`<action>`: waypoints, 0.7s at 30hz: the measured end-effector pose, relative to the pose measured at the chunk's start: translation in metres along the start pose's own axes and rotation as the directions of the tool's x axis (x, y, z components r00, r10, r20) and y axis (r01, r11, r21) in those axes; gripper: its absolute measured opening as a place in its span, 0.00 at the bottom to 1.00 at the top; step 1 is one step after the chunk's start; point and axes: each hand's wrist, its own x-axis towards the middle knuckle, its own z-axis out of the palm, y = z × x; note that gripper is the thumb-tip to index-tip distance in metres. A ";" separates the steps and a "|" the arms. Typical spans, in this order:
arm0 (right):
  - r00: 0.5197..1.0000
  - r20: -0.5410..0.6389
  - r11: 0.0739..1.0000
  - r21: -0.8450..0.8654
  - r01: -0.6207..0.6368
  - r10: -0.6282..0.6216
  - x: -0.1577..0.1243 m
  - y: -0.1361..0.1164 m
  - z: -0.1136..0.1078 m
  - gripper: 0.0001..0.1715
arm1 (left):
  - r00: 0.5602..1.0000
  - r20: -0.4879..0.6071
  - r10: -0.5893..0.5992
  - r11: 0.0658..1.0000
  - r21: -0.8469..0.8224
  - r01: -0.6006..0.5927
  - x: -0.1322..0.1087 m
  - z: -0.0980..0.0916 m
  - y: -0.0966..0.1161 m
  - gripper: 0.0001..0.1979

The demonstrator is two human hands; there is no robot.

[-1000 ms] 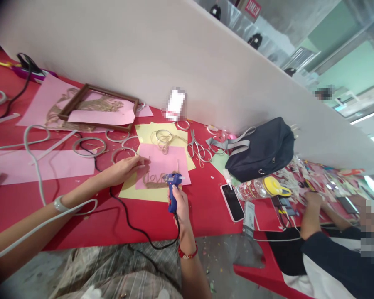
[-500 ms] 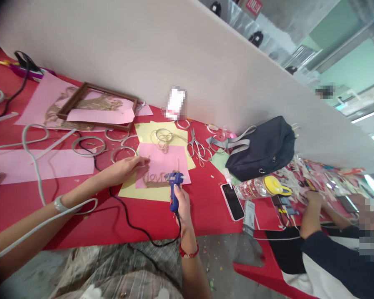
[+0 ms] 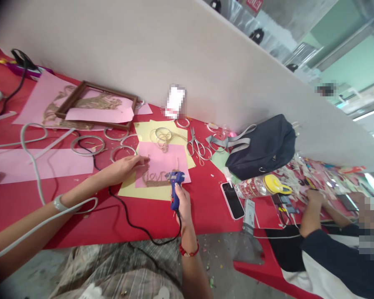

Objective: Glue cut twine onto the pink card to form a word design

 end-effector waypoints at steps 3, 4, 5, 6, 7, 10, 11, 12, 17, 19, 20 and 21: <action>0.999 0.040 1.000 -0.002 0.012 -0.012 0.002 0.000 -0.002 0.29 | 1.000 0.003 -0.009 1.000 -0.004 0.009 0.001 -0.002 0.003 0.17; 0.997 0.071 1.000 0.003 0.021 -0.021 0.002 0.000 -0.004 0.30 | 1.000 0.006 -0.013 1.000 -0.003 0.013 0.001 -0.003 0.004 0.17; 0.993 0.114 1.000 0.007 0.023 -0.024 0.003 0.001 -0.006 0.30 | 1.000 0.011 -0.018 1.000 0.000 0.018 0.001 -0.003 0.004 0.17; 0.986 0.166 1.000 0.008 0.021 -0.022 0.002 0.001 -0.008 0.32 | 1.000 0.014 -0.023 1.000 0.004 0.022 0.001 -0.004 0.005 0.17; 0.976 0.218 1.000 0.006 0.017 -0.018 0.002 0.001 -0.010 0.34 | 1.000 0.017 -0.026 1.000 0.007 0.026 0.001 -0.004 0.005 0.17; 0.946 0.322 0.999 -0.005 0.040 -0.036 -0.004 0.000 -0.018 0.37 | 0.999 0.011 -0.034 0.999 0.001 0.034 0.001 -0.004 0.004 0.16; 0.944 0.323 0.997 0.003 0.075 -0.072 -0.007 -0.001 -0.021 0.36 | 0.999 0.006 -0.034 0.999 -0.005 0.034 0.001 -0.003 0.004 0.16; 0.943 0.311 0.993 0.016 0.115 -0.115 -0.010 -0.003 -0.023 0.35 | 0.999 0.005 -0.033 0.999 -0.011 0.033 0.001 -0.003 0.003 0.16; 0.945 0.262 0.981 0.055 0.188 -0.196 -0.019 -0.007 -0.031 0.32 | 1.000 0.004 -0.026 1.000 -0.010 0.026 0.002 -0.002 0.004 0.17; 0.952 0.268 0.989 0.051 0.139 -0.147 -0.015 -0.004 -0.031 0.32 | 1.000 -0.006 -0.019 1.000 -0.015 0.019 0.002 -0.002 0.004 0.16; 0.955 0.269 0.993 0.042 0.114 -0.121 -0.012 -0.001 -0.029 0.31 | 1.000 -0.008 -0.014 1.000 -0.016 0.014 0.002 -0.002 0.004 0.16; 0.958 0.271 0.995 0.027 0.094 -0.098 -0.008 0.002 -0.027 0.31 | 1.000 -0.010 -0.010 1.000 -0.015 0.010 0.003 -0.002 0.004 0.16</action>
